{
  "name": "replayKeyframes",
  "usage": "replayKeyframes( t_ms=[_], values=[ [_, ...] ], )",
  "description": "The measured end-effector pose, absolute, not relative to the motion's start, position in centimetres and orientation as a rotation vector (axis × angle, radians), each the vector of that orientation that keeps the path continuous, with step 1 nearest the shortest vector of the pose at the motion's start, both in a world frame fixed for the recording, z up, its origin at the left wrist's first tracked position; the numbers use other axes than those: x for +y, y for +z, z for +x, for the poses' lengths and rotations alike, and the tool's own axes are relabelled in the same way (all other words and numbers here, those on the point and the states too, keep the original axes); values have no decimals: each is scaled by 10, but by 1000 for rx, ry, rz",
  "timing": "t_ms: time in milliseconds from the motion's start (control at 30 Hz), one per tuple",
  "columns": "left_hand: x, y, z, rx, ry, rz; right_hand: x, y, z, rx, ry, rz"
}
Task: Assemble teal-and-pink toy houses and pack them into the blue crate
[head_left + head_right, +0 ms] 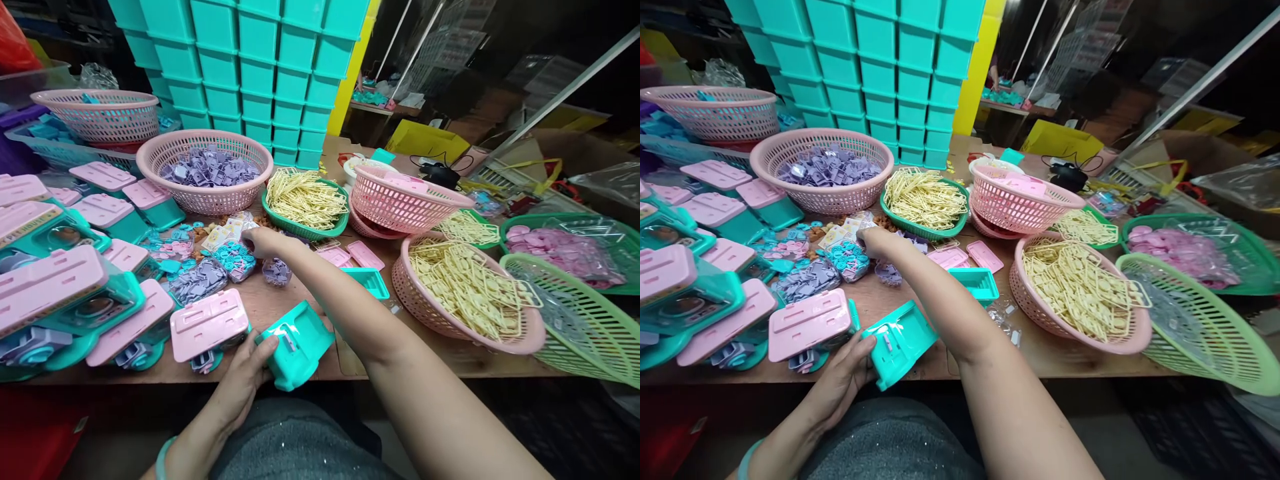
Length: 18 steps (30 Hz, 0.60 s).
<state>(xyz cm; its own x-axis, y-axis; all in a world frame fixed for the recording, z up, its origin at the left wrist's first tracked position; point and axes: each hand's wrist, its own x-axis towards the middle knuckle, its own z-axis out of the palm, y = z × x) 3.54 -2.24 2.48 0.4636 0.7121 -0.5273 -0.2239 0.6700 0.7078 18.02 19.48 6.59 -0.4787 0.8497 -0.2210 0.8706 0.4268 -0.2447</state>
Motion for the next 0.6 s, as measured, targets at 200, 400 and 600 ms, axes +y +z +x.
replayKeyframes(
  t_ms=[200, 400, 600],
  values=[
    [-22, 23, 35, 927, 618, 608, 199, 66, 183, 2615, -497, 1551],
    [-21, 22, 36, 943, 639, 596, 195, 63, 183, 2628, -503, 1603],
    [-22, 25, 36, 909, 634, 629, 199, 57, 180, 2656, -516, 1689]
  ],
)
